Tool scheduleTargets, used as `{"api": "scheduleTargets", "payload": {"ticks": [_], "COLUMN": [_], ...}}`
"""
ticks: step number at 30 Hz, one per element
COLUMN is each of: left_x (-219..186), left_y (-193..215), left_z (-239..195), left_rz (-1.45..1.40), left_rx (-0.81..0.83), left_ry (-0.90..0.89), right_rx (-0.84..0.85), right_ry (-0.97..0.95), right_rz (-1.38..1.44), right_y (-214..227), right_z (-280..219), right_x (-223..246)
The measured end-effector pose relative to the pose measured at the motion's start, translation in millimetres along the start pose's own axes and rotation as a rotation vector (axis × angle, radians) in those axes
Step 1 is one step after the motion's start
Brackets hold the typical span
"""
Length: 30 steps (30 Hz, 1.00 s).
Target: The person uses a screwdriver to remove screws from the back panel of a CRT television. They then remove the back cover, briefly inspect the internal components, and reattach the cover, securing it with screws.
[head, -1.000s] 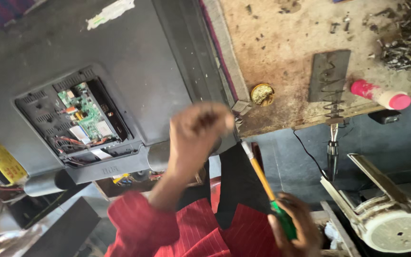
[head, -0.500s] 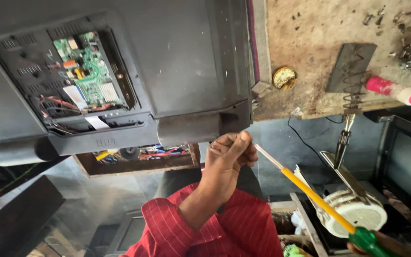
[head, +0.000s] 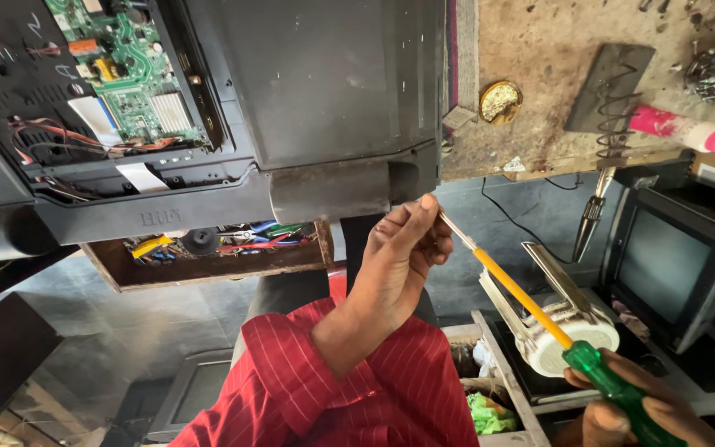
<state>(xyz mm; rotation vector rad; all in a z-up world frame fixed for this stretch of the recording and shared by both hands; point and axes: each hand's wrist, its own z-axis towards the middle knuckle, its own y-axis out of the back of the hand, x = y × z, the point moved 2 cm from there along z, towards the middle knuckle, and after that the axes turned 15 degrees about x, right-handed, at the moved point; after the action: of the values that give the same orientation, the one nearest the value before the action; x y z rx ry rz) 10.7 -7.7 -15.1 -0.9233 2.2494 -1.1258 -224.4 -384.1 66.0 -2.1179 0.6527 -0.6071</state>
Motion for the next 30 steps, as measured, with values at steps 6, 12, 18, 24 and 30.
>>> {"api": "scheduleTargets", "payload": {"ticks": [6, 12, 18, 24, 30], "left_x": [5, 5, 4, 7, 10], "left_y": [3, 5, 2, 4, 7], "left_z": [7, 9, 11, 14, 15], "left_rz": [-0.076, -0.086, -0.078, -0.104, -0.113], "left_rx": [0.025, 0.042, 0.028, 0.006, 0.029], "left_ry": [-0.027, -0.055, -0.061, -0.060, -0.078], "right_rx": [-0.142, -0.682, -0.257, -0.639, -0.598], "right_ry": [-0.158, -0.057, 0.485, 0.542, 0.605], "right_rz": [-0.512, -0.540, -1.427, -1.851, -1.861], "right_y": [13, -50, -156, -226, -232], "right_z": [-11, 24, 147, 221, 239], "right_x": [9, 6, 14, 11, 17]}}
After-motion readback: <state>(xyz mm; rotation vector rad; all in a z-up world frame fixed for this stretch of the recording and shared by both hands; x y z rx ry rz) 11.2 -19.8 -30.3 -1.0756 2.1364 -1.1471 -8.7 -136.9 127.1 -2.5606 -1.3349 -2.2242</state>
